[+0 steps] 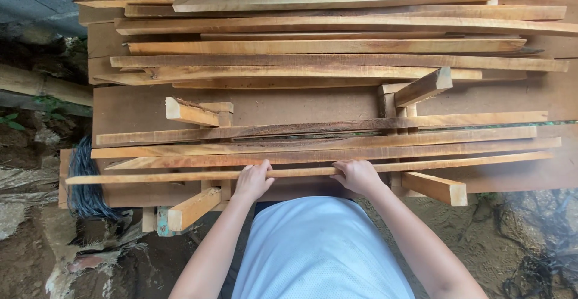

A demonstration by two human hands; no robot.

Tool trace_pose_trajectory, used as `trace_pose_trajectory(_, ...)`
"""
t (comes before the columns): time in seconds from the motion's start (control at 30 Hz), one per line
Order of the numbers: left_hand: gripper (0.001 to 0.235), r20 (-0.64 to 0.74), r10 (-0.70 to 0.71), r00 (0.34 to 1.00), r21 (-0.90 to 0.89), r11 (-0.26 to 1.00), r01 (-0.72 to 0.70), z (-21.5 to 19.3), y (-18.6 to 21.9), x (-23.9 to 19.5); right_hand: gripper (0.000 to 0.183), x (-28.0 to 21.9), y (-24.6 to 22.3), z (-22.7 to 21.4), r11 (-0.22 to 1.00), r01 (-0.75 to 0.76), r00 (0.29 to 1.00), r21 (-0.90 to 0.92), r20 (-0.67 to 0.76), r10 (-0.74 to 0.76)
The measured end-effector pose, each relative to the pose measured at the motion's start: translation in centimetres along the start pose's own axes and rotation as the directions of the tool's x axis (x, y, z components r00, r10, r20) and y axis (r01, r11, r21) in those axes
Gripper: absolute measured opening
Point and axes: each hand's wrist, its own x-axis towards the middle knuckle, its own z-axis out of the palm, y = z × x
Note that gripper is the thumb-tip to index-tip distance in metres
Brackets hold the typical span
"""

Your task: The person ties a black strap around a bundle of wooden planks on a workbench. They then lift the bundle and place it on a larger stack of similar planks. The person continues to pick up individual planks from the workbench and arrange them into a neat pile.

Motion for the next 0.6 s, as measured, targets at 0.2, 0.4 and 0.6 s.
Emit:
trace_pose_trajectory(0.2, 0.039, -0.243, 0.099, 0.965, 0.064, 0.994, -0.086, 1.7, -1.4, 2.4, 0.038, 1.9, 1.3, 0.5, 0.991, 0.072, 0.966, -0.113, -0.24, -0.098)
trace_pose_trajectory(0.4, 0.051, -0.429, 0.17, 0.887, 0.051, 0.985, -0.164, 1.2, 1.8, -0.8, 0.046, 0.1, -0.7, 1.0, 0.985, 0.071, 0.839, -0.16, -0.525, -0.146)
trace_pose_trajectory(0.6, 0.051, -0.303, 0.14, 0.943, 0.012, 0.99, -0.143, 4.0, -0.2, -0.1, 0.055, -0.1, -0.7, 2.5, 0.998, -0.027, 0.956, -0.048, -0.292, 0.012)
